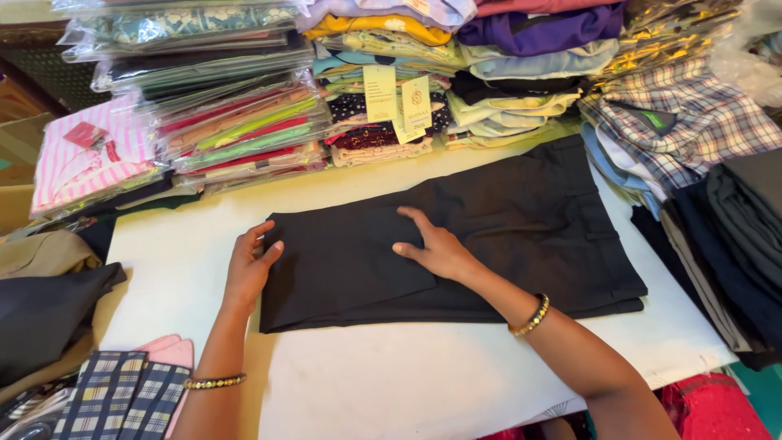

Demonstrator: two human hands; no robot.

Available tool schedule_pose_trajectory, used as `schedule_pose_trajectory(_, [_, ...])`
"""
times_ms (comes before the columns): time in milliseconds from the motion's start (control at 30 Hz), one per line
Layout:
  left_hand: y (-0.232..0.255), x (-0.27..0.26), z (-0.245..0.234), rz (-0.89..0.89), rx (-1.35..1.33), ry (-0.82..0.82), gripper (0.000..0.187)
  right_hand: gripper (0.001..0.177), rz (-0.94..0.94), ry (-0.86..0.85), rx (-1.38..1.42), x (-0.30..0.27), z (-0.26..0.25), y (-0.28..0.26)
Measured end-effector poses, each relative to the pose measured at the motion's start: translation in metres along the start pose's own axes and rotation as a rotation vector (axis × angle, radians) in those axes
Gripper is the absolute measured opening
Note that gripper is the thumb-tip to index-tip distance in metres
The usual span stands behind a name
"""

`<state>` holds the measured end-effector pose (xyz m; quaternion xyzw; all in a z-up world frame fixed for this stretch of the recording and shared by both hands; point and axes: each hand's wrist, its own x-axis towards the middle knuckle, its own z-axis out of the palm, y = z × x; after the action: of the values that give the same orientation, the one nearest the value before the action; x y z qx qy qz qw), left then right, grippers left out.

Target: Fold multiple pairs of trousers on a flat surface.

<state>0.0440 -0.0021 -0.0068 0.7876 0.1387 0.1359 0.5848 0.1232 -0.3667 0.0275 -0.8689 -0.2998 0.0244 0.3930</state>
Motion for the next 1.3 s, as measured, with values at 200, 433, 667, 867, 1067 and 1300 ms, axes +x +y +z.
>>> schedule_pose_trajectory(200, [-0.002,-0.006,0.006,0.191,0.322,0.038,0.05,0.05,0.143,0.036,0.127,-0.004,-0.025,-0.02])
schedule_pose_trajectory(433, [-0.002,-0.014,0.025,0.297,0.496,0.038,0.05,0.029,0.011,0.199,0.012,-0.026,-0.11,0.041])
schedule_pose_trajectory(667, [0.028,-0.036,0.065,0.121,0.204,-0.136,0.065,0.028,0.462,0.197,-0.099,-0.058,-0.16,0.06])
schedule_pose_trajectory(867, [0.039,-0.037,0.08,-0.09,-0.15,-0.231,0.076,0.029,0.508,0.299,-0.258,-0.075,-0.187,0.089])
schedule_pose_trajectory(1067, [0.047,-0.026,0.093,-0.179,-0.157,-0.312,0.081,0.027,0.513,0.308,-0.282,-0.086,-0.202,0.127])
schedule_pose_trajectory(1300, [0.082,-0.027,0.118,-0.347,-0.181,-0.431,0.091,0.029,0.656,0.112,-0.424,-0.085,-0.199,0.133])
